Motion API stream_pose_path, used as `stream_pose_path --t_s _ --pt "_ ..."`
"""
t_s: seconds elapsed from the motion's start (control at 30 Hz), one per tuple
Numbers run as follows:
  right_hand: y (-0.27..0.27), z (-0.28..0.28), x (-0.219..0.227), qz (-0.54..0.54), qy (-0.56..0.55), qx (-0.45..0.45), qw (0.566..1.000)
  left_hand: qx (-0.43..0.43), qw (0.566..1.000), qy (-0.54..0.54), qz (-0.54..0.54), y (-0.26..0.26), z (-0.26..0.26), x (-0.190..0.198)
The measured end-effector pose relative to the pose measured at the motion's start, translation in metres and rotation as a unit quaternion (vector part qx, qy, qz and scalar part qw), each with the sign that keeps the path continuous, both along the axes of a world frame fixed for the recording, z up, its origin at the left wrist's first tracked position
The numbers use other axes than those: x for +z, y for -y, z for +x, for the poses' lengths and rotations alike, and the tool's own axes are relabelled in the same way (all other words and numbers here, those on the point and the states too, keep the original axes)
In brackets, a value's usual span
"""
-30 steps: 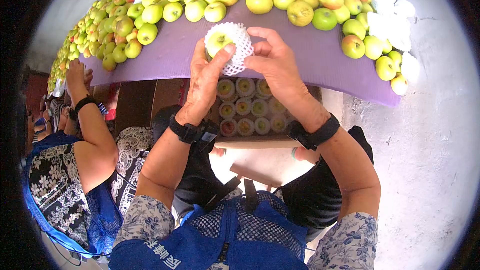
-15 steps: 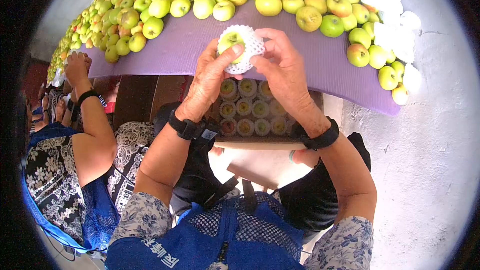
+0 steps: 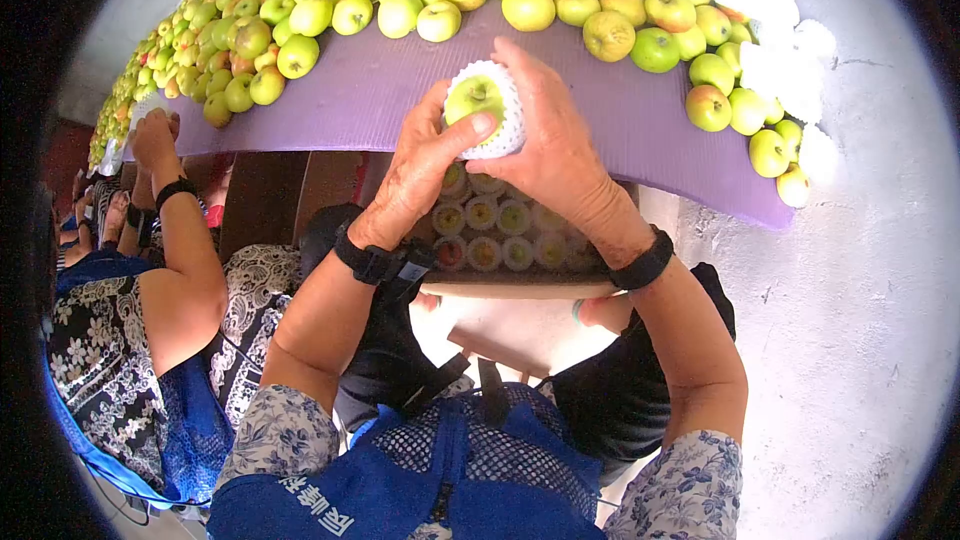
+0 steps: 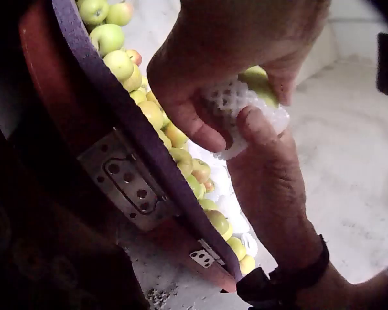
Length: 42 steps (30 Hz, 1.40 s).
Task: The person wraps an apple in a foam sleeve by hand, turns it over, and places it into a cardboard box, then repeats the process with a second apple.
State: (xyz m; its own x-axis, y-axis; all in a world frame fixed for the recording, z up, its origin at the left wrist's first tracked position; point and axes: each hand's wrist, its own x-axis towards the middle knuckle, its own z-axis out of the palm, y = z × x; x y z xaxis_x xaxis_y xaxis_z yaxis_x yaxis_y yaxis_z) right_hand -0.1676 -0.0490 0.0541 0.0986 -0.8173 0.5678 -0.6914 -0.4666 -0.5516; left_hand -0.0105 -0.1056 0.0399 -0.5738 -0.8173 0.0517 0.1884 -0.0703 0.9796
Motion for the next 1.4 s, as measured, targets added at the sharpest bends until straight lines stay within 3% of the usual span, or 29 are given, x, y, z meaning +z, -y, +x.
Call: stream_pose_path --t_s 0.07,0.17,0.27,0.33,0.47,0.53,0.67,0.77,0.83,0.87,1.0,1.03,1.1,1.13,1.4 --pt "-0.002 -0.001 0.003 0.045 0.055 0.014 0.997 -0.019 1.0 -0.005 -0.01 0.0 0.001 -0.001" --pt "0.0 -0.002 0.004 0.008 0.033 0.019 0.999 -0.044 0.996 -0.072 0.022 0.002 0.003 -0.003" --pt "0.001 -0.004 0.001 -0.001 0.022 0.024 0.999 -0.075 0.988 -0.079 0.114 0.001 0.006 0.003" --pt "0.001 -0.002 -0.001 -0.002 0.014 0.026 1.0 -0.048 0.997 -0.03 0.044 0.002 0.004 -0.002" --pt "0.002 0.0 -0.001 0.009 0.032 0.039 0.999 -0.034 0.998 -0.037 0.025 0.002 0.002 -0.003" --pt "0.0 0.004 -0.001 0.023 0.043 0.037 0.998 -0.012 0.996 0.052 -0.067 -0.003 0.005 0.008" --pt "-0.001 0.006 -0.002 0.007 0.06 0.026 0.998 -0.034 0.999 0.004 -0.014 -0.002 0.005 0.006" --pt "-0.001 0.003 -0.002 -0.016 0.063 0.016 0.998 0.004 0.995 0.011 -0.103 0.0 0.004 0.002" --pt "-0.001 0.0 0.0 -0.022 0.058 0.004 0.998 0.146 0.968 0.032 -0.202 -0.002 0.007 0.004" --pt "-0.001 -0.001 0.001 -0.029 0.054 -0.005 0.998 0.231 0.915 0.042 -0.328 0.001 0.007 0.005" --pt "0.002 -0.003 -0.003 -0.029 0.047 0.002 0.998 0.201 0.885 0.085 -0.413 -0.004 0.013 0.017" --pt "0.002 -0.001 -0.004 -0.032 0.033 0.007 0.999 0.202 0.885 0.086 -0.411 -0.006 0.011 0.014" --pt "0.003 0.0 -0.005 -0.036 0.018 0.013 0.999 0.173 0.949 0.095 -0.246 -0.009 0.006 0.009" --pt "0.002 0.0 -0.005 -0.037 0.014 0.005 0.999 0.175 0.946 0.143 -0.232 -0.01 0.006 0.011" --pt "0.006 -0.001 -0.011 -0.04 0.004 -0.003 0.999 0.123 0.96 0.145 -0.206 -0.007 0.004 0.009"
